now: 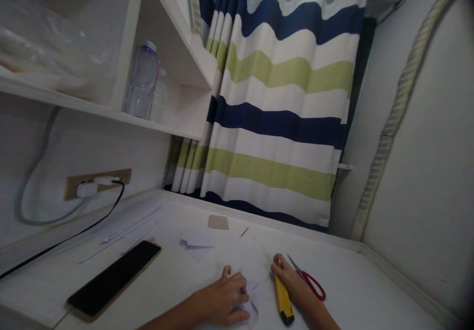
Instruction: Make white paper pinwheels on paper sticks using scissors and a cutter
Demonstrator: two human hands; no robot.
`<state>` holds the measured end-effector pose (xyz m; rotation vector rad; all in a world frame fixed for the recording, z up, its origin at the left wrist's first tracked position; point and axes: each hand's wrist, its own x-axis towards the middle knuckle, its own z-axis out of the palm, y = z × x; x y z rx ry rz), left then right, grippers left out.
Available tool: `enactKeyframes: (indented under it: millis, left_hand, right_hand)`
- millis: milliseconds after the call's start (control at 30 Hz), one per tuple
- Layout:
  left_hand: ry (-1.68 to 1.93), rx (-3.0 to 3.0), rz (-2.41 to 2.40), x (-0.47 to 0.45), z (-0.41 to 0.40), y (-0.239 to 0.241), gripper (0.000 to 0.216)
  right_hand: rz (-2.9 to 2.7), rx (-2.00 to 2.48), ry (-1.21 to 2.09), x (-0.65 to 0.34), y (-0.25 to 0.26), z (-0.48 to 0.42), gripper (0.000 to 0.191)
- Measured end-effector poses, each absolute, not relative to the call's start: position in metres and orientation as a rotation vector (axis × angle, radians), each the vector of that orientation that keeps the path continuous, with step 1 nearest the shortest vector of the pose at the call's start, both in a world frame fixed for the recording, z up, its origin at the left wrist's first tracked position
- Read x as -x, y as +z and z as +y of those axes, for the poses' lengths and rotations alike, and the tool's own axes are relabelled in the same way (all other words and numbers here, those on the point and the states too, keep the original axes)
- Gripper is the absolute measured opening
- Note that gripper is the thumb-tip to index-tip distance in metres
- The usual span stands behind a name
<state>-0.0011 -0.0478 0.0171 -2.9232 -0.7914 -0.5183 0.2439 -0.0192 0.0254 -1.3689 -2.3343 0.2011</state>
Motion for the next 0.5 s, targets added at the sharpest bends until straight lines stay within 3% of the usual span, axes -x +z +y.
enactKeyframes:
  millis: [233, 400, 500]
  left_hand:
    - [-0.506, 2.888, -0.72, 0.005, -0.039, 0.005, 0.032]
    - [-0.508, 2.865, -0.688, 0.004, -0.035, 0.0, 0.04]
    - [-0.498, 2.868, -0.682, 0.004, -0.032, 0.001, 0.041]
  right_hand:
    - [-2.466, 1.539, 0.36, -0.248, 0.026, -0.002, 0.039]
    - [-2.586, 1.524, 0.124, -0.221, 0.054, 0.006, 0.052]
    - [-2.624, 1.338, 0.064, -0.163, 0.077, 0.016, 0.047]
